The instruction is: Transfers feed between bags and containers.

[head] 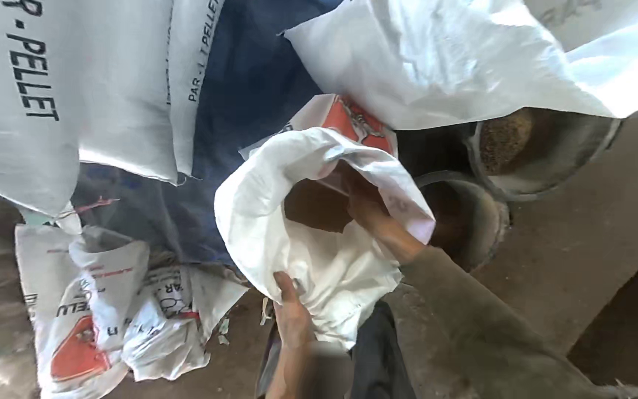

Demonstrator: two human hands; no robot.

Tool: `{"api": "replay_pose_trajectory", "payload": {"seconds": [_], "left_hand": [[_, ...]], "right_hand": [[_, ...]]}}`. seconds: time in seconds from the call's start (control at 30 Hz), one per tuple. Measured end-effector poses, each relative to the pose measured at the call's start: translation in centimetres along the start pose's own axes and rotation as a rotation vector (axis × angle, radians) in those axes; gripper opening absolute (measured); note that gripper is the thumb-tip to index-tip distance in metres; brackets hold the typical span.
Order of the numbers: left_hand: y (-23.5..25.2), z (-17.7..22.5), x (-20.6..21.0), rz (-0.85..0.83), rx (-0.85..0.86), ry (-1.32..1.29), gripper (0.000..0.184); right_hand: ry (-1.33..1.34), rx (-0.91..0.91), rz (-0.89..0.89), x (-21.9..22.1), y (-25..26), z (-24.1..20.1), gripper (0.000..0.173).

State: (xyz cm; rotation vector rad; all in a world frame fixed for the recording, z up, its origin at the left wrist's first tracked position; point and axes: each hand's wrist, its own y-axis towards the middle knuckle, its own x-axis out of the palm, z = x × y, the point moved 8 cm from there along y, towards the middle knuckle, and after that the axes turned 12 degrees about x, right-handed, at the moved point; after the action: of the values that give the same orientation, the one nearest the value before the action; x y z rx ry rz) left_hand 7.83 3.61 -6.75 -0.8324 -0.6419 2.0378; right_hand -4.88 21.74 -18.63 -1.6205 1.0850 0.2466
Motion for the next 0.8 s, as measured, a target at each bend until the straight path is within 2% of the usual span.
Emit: {"api": "replay_pose_trajectory", "payload": {"seconds": [0.07, 0.17, 0.27, 0.37, 0.43, 0.5, 0.57, 0.6, 0.7, 0.8], "left_hand": [[-0.1, 0.0, -0.7, -0.022, 0.026, -0.023, 0.047], [-0.7, 0.1, -1.9, -0.041, -0.032, -0.007, 0.042], [-0.3, 0.2, -3.0, -0.089, -0.081, 0.033, 0.037], [0.5, 0.5, -3.3, -0.172, -0.082, -0.030, 0.027], [0.4, 0.4, -3.2, -0.178, -0.092, -0.099, 0.024], [0.4, 0.1, -3.2, -0.118, -0.106, -0.135, 0.022], [0.5, 0.3, -3.5, -0.098, -0.117, -0.118, 0.026], [0.5, 0.4, -3.6, -0.099, -0.116, -0.100, 0.026], [0.3, 0.3, -3.1, -0.107, -0.092, -0.038, 0.031], [-0.3, 0.7, -2.4, -0.066, -0.094, -0.007, 0.032]], "right_hand": [[0.003, 0.037, 0.133, 3.1, 4.4, 0.6, 0.037], [0.000, 0.150, 0.198, 4.7, 6.3, 0.5, 0.041], [-0.011, 0.306, -0.037, 6.6, 5.8, -1.3, 0.053], [0.024, 0.551, -0.324, 10.6, 7.9, -0.1, 0.050], [-0.022, 0.474, -0.528, 14.4, 9.1, 2.6, 0.050], [0.075, 0.277, -0.247, 16.1, 9.0, 6.9, 0.057], [0.145, 0.295, -0.166, 13.3, 8.7, 7.5, 0.075], [0.169, 0.293, -0.156, 11.8, 8.6, 6.6, 0.078], [0.278, 0.184, -0.189, 8.2, 7.4, 3.6, 0.063], [0.405, -0.004, -0.181, 5.4, 6.1, 2.4, 0.038]]}}
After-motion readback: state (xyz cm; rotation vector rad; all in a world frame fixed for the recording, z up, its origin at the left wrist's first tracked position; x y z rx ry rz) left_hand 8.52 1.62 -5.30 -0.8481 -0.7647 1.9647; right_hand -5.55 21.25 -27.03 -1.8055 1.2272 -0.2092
